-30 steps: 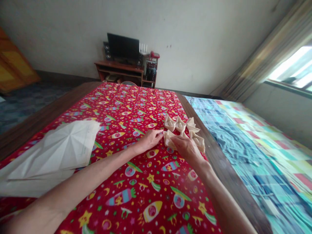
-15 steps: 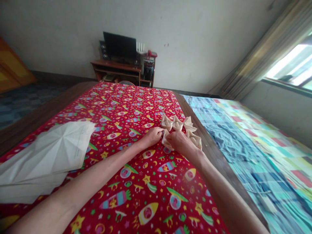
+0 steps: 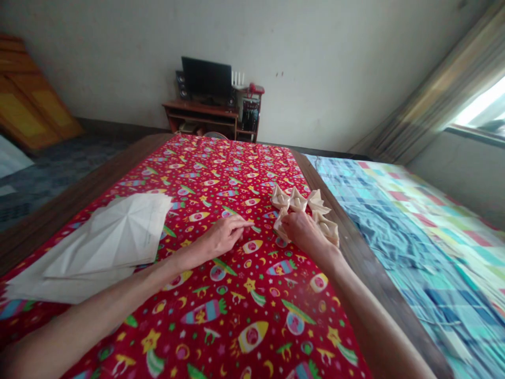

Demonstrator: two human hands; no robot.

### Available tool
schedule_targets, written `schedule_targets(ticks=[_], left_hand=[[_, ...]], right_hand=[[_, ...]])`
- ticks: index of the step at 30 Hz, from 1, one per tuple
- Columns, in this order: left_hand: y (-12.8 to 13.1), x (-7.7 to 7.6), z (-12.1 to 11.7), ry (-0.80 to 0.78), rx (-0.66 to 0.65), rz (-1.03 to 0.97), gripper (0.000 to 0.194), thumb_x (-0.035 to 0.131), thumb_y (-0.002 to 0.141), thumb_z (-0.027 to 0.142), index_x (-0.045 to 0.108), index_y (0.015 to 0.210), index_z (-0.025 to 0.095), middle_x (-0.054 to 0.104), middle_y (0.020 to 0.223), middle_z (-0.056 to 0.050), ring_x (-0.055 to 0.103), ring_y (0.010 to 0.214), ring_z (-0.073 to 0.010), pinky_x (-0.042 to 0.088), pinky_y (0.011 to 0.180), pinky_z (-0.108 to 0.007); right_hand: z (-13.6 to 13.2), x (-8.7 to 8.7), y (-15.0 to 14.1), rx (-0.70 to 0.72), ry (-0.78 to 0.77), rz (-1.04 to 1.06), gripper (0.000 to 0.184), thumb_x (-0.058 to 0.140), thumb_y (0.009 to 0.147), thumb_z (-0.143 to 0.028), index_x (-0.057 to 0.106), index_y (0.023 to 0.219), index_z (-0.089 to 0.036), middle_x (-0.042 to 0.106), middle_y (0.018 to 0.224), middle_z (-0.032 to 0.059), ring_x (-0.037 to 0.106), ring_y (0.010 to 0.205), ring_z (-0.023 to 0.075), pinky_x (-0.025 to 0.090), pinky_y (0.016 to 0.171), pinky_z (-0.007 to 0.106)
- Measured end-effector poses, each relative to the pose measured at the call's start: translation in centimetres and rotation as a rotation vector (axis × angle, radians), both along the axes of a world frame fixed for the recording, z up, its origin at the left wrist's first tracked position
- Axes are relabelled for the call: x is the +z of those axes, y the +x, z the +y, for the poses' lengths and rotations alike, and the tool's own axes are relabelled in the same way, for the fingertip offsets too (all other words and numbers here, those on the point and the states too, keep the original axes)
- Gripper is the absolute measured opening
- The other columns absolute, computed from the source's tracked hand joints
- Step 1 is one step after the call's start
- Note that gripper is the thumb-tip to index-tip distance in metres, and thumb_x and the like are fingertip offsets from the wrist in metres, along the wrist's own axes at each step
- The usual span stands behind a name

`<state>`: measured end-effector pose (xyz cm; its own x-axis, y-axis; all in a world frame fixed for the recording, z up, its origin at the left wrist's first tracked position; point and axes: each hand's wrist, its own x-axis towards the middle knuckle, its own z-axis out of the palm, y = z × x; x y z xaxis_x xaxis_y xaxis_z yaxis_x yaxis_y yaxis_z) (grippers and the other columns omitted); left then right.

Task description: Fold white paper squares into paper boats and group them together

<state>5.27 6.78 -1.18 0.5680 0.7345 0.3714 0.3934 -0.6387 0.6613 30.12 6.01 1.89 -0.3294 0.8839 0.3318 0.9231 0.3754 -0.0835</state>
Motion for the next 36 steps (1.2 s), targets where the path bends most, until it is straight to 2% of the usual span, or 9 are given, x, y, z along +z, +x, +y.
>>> schedule_targets(ticks=[4, 7, 11, 14, 16, 19, 23, 30, 36], left_hand=[[-6.2, 2.2, -3.5, -0.018, -0.002, 0.048, 0.035, 0.040, 0.089, 0.014, 0.067, 0.110, 0.019, 0.066, 0.098, -0.007, 0.062, 0.086, -0.0152, 0.050, 0.082, -0.027], [-11.5, 2.7, -5.5, 0.017, 0.083, 0.112, 0.035, 0.040, 0.091, 0.019, 0.064, 0.116, 0.023, 0.063, 0.108, -0.006, 0.060, 0.098, -0.0165, 0.049, 0.090, -0.030], [-18.4, 1.1, -6.4, 0.092, 0.246, 0.255, 0.033, 0.049, 0.089, 0.031, 0.062, 0.118, 0.025, 0.060, 0.119, -0.006, 0.056, 0.110, -0.0229, 0.046, 0.098, -0.037], [-21.7, -0.4, -6.2, 0.172, 0.341, 0.407, 0.041, 0.057, 0.084, 0.043, 0.061, 0.119, 0.022, 0.057, 0.127, -0.010, 0.052, 0.117, -0.0284, 0.042, 0.101, -0.043], [-22.5, -1.1, -6.0, 0.187, 0.347, 0.477, 0.043, 0.057, 0.084, 0.043, 0.059, 0.121, 0.022, 0.054, 0.131, -0.010, 0.050, 0.119, -0.0270, 0.040, 0.102, -0.043], [-22.8, -1.2, -5.7, 0.173, 0.321, 0.521, 0.041, 0.058, 0.085, 0.040, 0.058, 0.122, 0.022, 0.052, 0.133, -0.009, 0.048, 0.121, -0.0244, 0.039, 0.103, -0.039], [-22.8, -0.8, -5.4, 0.129, 0.293, 0.501, 0.042, 0.056, 0.088, 0.041, 0.058, 0.121, 0.015, 0.055, 0.130, -0.010, 0.049, 0.119, -0.0216, 0.038, 0.104, -0.037], [-22.7, -1.4, -5.3, 0.169, 0.357, 0.454, 0.051, 0.050, 0.087, 0.055, 0.061, 0.119, 0.017, 0.058, 0.126, -0.009, 0.052, 0.115, -0.0224, 0.041, 0.101, -0.037], [-22.5, -1.7, -5.1, 0.136, 0.382, 0.340, 0.046, 0.053, 0.085, 0.054, 0.067, 0.111, 0.019, 0.062, 0.119, -0.011, 0.056, 0.109, -0.0237, 0.046, 0.096, -0.039]], right_hand=[[-0.8, 1.2, -0.7, 0.015, -0.117, -0.102, 0.022, 0.053, 0.080, -0.015, 0.061, 0.060, -0.017, 0.057, 0.056, 0.0030, 0.044, 0.042, 0.0086, 0.022, 0.045, 0.026], [-1.3, 2.1, -1.0, -0.068, -0.122, -0.180, 0.022, 0.050, 0.085, -0.019, 0.064, 0.069, -0.018, 0.062, 0.063, 0.0058, 0.053, 0.050, 0.0130, 0.024, 0.046, 0.025], [-3.0, 2.6, -2.2, -0.149, 0.080, -0.074, 0.022, 0.049, 0.089, -0.028, 0.068, 0.081, -0.020, 0.069, 0.074, 0.0061, 0.058, 0.054, 0.0155, 0.029, 0.046, 0.025], [-5.2, 1.9, -4.8, 0.040, 0.131, 0.102, 0.025, 0.046, 0.092, -0.031, 0.068, 0.087, -0.021, 0.069, 0.076, 0.0041, 0.059, 0.058, 0.0139, 0.038, 0.053, 0.024], [-6.7, 0.6, -7.0, 0.174, 0.021, 0.164, 0.027, 0.041, 0.095, -0.027, 0.067, 0.089, -0.021, 0.068, 0.076, 0.0039, 0.059, 0.060, 0.0128, 0.041, 0.056, 0.023], [-8.2, -2.0, -9.7, 0.303, -0.131, 0.184, 0.028, 0.040, 0.095, -0.024, 0.065, 0.084, -0.020, 0.062, 0.067, 0.0020, 0.057, 0.056, 0.0123, 0.041, 0.053, 0.023], [-8.5, -4.5, -10.8, 0.325, -0.163, 0.252, 0.024, 0.039, 0.095, -0.020, 0.063, 0.097, -0.020, 0.063, 0.087, 0.0061, 0.060, 0.075, 0.0144, 0.046, 0.064, 0.023], [-8.4, -5.2, -10.4, 0.306, -0.138, 0.216, 0.024, 0.036, 0.097, -0.021, 0.060, 0.102, -0.020, 0.060, 0.089, 0.0059, 0.058, 0.076, 0.0141, 0.046, 0.065, 0.024], [-8.5, -5.3, -10.4, 0.304, -0.151, 0.216, 0.024, 0.036, 0.097, -0.022, 0.059, 0.102, -0.019, 0.059, 0.089, 0.0058, 0.057, 0.075, 0.0138, 0.045, 0.064, 0.023]])
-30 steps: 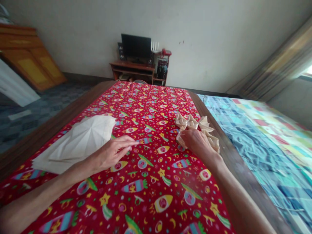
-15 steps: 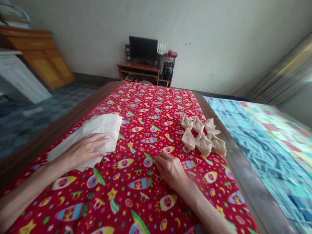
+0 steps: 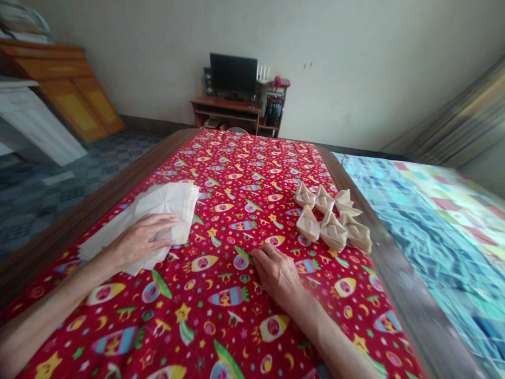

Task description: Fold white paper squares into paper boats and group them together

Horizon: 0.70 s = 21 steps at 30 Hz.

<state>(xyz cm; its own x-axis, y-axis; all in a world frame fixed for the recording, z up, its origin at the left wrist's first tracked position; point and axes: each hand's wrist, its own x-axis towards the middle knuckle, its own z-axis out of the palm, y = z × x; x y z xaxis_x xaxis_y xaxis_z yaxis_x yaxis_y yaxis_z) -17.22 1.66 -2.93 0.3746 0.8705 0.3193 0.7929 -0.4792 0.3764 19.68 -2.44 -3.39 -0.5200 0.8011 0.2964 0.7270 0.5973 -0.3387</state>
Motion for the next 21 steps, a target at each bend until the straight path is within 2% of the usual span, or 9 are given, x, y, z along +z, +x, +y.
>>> schedule_targets(ticks=[5, 7, 9, 13, 18, 21], left_hand=[[-0.3, 0.2, 0.0, 0.001, -0.018, -0.101, 0.053, 0.050, 0.084, 0.061, 0.069, 0.103, 0.015, 0.065, 0.111, -0.012, 0.062, 0.101, -0.0216, 0.050, 0.091, -0.036], [-0.2, 0.3, -0.4, 0.019, -0.019, -0.097, 0.047, 0.050, 0.087, 0.055, 0.069, 0.100, 0.015, 0.067, 0.108, -0.010, 0.063, 0.097, -0.0197, 0.052, 0.088, -0.033], [0.1, 0.5, -1.1, 0.066, -0.031, -0.064, 0.035, 0.048, 0.092, 0.043, 0.069, 0.098, 0.016, 0.069, 0.103, -0.008, 0.063, 0.095, -0.0175, 0.052, 0.086, -0.030], [1.2, 0.9, -2.6, 0.166, -0.061, 0.084, 0.024, 0.043, 0.095, 0.021, 0.066, 0.096, 0.016, 0.068, 0.099, -0.006, 0.061, 0.096, -0.0169, 0.049, 0.088, -0.030], [2.5, 0.8, -3.1, 0.283, 0.050, 0.033, 0.024, 0.043, 0.092, 0.020, 0.064, 0.081, 0.015, 0.067, 0.080, -0.005, 0.063, 0.076, -0.0147, 0.049, 0.074, -0.025], [3.0, 0.7, -3.1, 0.240, 0.058, -0.032, 0.024, 0.045, 0.090, 0.022, 0.063, 0.075, 0.016, 0.066, 0.074, -0.003, 0.063, 0.070, -0.0133, 0.047, 0.068, -0.023]], right_hand=[[-0.1, 0.1, 0.0, 0.004, -0.005, 0.008, 0.023, 0.036, 0.097, -0.021, 0.059, 0.102, -0.019, 0.058, 0.089, 0.0057, 0.057, 0.075, 0.0140, 0.045, 0.064, 0.024], [-0.2, 0.0, 0.0, 0.003, -0.007, 0.006, 0.023, 0.036, 0.097, -0.021, 0.059, 0.102, -0.019, 0.058, 0.090, 0.0056, 0.057, 0.076, 0.0141, 0.045, 0.065, 0.024], [-0.2, -0.1, 0.1, 0.004, -0.005, 0.005, 0.022, 0.037, 0.097, -0.021, 0.058, 0.103, -0.019, 0.058, 0.091, 0.0056, 0.057, 0.077, 0.0143, 0.045, 0.065, 0.024], [-0.1, -0.2, 0.1, 0.009, -0.004, -0.001, 0.022, 0.037, 0.097, -0.020, 0.058, 0.104, -0.019, 0.058, 0.091, 0.0060, 0.057, 0.078, 0.0145, 0.045, 0.067, 0.024], [-0.1, -0.1, 0.1, 0.011, -0.009, 0.002, 0.023, 0.037, 0.097, -0.020, 0.058, 0.104, -0.019, 0.058, 0.092, 0.0062, 0.058, 0.079, 0.0147, 0.045, 0.066, 0.024], [-0.2, -0.1, 0.1, 0.001, -0.013, -0.001, 0.023, 0.037, 0.097, -0.021, 0.059, 0.103, -0.019, 0.058, 0.091, 0.0059, 0.057, 0.078, 0.0145, 0.045, 0.066, 0.024]])
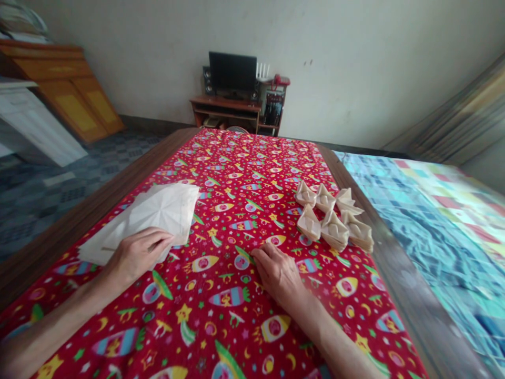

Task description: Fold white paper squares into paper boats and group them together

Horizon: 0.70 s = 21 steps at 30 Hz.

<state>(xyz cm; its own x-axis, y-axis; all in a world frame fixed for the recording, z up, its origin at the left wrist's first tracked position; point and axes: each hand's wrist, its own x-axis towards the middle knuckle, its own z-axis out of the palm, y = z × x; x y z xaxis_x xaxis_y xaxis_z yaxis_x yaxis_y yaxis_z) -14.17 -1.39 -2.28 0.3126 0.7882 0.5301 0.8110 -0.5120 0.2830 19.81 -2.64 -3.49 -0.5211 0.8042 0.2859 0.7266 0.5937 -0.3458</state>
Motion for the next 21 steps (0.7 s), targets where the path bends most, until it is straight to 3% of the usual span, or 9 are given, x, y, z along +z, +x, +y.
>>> schedule_targets(ticks=[8, 11, 14, 21], left_hand=[[-0.3, 0.5, 0.5, -0.499, 0.014, -0.265, 0.023, 0.058, 0.079, 0.038, 0.067, 0.075, 0.018, 0.068, 0.074, -0.002, 0.062, 0.064, -0.0134, 0.048, 0.061, -0.022], [-0.8, 0.3, 0.7, -0.619, 0.003, -0.369, 0.023, 0.065, 0.072, 0.039, 0.067, 0.077, 0.017, 0.069, 0.077, -0.003, 0.063, 0.064, -0.0144, 0.050, 0.061, -0.023], [-1.0, -0.1, 0.7, -0.625, 0.001, -0.377, 0.026, 0.067, 0.070, 0.042, 0.066, 0.078, 0.016, 0.068, 0.078, -0.004, 0.062, 0.065, -0.0148, 0.051, 0.061, -0.024], [-0.6, 0.0, 0.2, -0.379, -0.086, -0.174, 0.024, 0.067, 0.076, 0.040, 0.067, 0.087, 0.019, 0.063, 0.082, -0.002, 0.057, 0.066, -0.0120, 0.050, 0.062, -0.021]], right_hand=[[0.1, 0.2, -0.4, -0.015, 0.012, -0.016, 0.025, 0.036, 0.097, -0.022, 0.060, 0.103, -0.019, 0.059, 0.091, 0.0064, 0.059, 0.078, 0.0143, 0.046, 0.065, 0.024], [0.0, 0.2, -0.5, -0.012, 0.020, -0.013, 0.025, 0.036, 0.098, -0.023, 0.060, 0.102, -0.019, 0.060, 0.091, 0.0064, 0.059, 0.077, 0.0141, 0.046, 0.065, 0.024], [0.0, 0.3, -0.5, -0.010, 0.030, -0.006, 0.025, 0.036, 0.098, -0.023, 0.060, 0.101, -0.019, 0.060, 0.089, 0.0063, 0.059, 0.077, 0.0142, 0.047, 0.066, 0.024], [0.1, 0.4, -0.5, -0.005, 0.032, 0.004, 0.025, 0.036, 0.097, -0.022, 0.060, 0.101, -0.018, 0.060, 0.088, 0.0065, 0.059, 0.076, 0.0143, 0.047, 0.066, 0.024]])
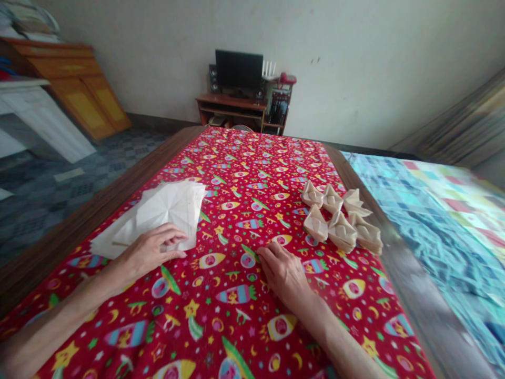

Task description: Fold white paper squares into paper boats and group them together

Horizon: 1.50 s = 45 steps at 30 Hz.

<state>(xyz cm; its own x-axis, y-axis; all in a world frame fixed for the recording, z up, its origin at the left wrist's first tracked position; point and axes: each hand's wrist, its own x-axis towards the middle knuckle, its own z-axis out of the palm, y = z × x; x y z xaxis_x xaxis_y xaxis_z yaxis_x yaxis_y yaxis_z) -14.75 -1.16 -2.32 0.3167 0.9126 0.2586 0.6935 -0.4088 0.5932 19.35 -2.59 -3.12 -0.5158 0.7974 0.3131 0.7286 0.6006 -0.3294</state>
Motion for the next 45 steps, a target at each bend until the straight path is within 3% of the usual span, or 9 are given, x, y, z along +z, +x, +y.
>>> schedule_targets(ticks=[11, 17, 20, 25, 31, 36, 42, 45], left_hand=[[-0.1, -0.2, 0.2, 0.013, -0.004, -0.043, 0.024, 0.064, 0.080, 0.041, 0.068, 0.087, 0.018, 0.064, 0.080, -0.002, 0.058, 0.064, -0.0114, 0.051, 0.058, -0.020], [-0.7, -0.6, 0.4, -0.017, -0.013, -0.103, 0.025, 0.063, 0.081, 0.040, 0.069, 0.088, 0.017, 0.065, 0.082, -0.003, 0.060, 0.065, -0.0116, 0.051, 0.059, -0.020], [-0.6, 0.0, 0.2, -0.014, -0.005, -0.072, 0.022, 0.057, 0.086, 0.036, 0.068, 0.086, 0.017, 0.066, 0.082, -0.003, 0.062, 0.070, -0.0126, 0.050, 0.062, -0.020], [0.0, 0.6, -0.3, 0.163, -0.016, 0.022, 0.025, 0.049, 0.090, 0.027, 0.065, 0.076, 0.016, 0.065, 0.074, -0.003, 0.062, 0.068, -0.0125, 0.049, 0.065, -0.021], [0.6, 0.5, -0.9, 0.349, 0.038, 0.247, 0.017, 0.049, 0.090, 0.023, 0.065, 0.087, 0.018, 0.067, 0.088, -0.004, 0.061, 0.082, -0.0163, 0.047, 0.079, -0.029], [-0.3, 1.3, -0.9, 0.419, 0.071, 0.330, 0.030, 0.056, 0.083, 0.016, 0.058, 0.113, 0.018, 0.064, 0.110, -0.007, 0.057, 0.104, -0.0225, 0.045, 0.092, -0.037], [-0.7, 1.1, -0.7, 0.457, -0.003, 0.247, 0.034, 0.048, 0.088, 0.011, 0.056, 0.118, 0.022, 0.062, 0.117, -0.006, 0.055, 0.110, -0.0206, 0.045, 0.097, -0.036], [0.1, 0.4, -0.5, 0.401, -0.027, 0.263, 0.049, 0.049, 0.091, 0.021, 0.038, 0.139, 0.020, 0.052, 0.134, -0.010, 0.047, 0.124, -0.0233, 0.042, 0.103, -0.039]], right_hand=[[0.1, 0.5, -1.5, 0.031, 0.000, -0.030, 0.026, 0.037, 0.097, -0.023, 0.062, 0.093, -0.019, 0.058, 0.081, 0.0043, 0.054, 0.067, 0.0124, 0.038, 0.056, 0.022], [1.1, 0.8, -5.5, 0.189, -0.020, -0.030, 0.029, 0.035, 0.098, -0.024, 0.063, 0.092, -0.018, 0.059, 0.081, 0.0027, 0.053, 0.068, 0.0103, 0.036, 0.059, 0.021], [2.0, 0.7, -8.0, 0.183, 0.018, -0.038, 0.025, 0.039, 0.097, -0.029, 0.063, 0.097, -0.020, 0.059, 0.081, 0.0019, 0.053, 0.067, 0.0108, 0.034, 0.056, 0.021], [3.3, 0.9, -11.7, 0.164, 0.051, -0.022, 0.029, 0.049, 0.093, -0.035, 0.054, 0.119, -0.022, 0.061, 0.089, 0.0025, 0.056, 0.071, 0.0130, 0.034, 0.055, 0.022], [4.9, 0.8, -14.5, 0.161, 0.081, -0.155, 0.018, 0.049, 0.091, -0.026, 0.066, 0.086, -0.022, 0.061, 0.084, 0.0022, 0.054, 0.064, 0.0123, 0.027, 0.050, 0.023], [5.1, 1.2, -12.7, 0.124, 0.140, -0.023, 0.017, 0.049, 0.091, -0.023, 0.067, 0.095, -0.024, 0.061, 0.085, 0.0020, 0.055, 0.068, 0.0121, 0.034, 0.054, 0.021], [3.0, 2.7, -6.2, 0.101, 0.269, 0.172, 0.023, 0.044, 0.093, -0.019, 0.067, 0.095, -0.021, 0.064, 0.087, 0.0050, 0.059, 0.074, 0.0121, 0.045, 0.063, 0.022], [1.5, 2.8, -2.8, 0.052, 0.292, 0.188, 0.020, 0.047, 0.092, -0.019, 0.066, 0.098, -0.021, 0.066, 0.088, 0.0055, 0.062, 0.074, 0.0133, 0.049, 0.064, 0.024]])
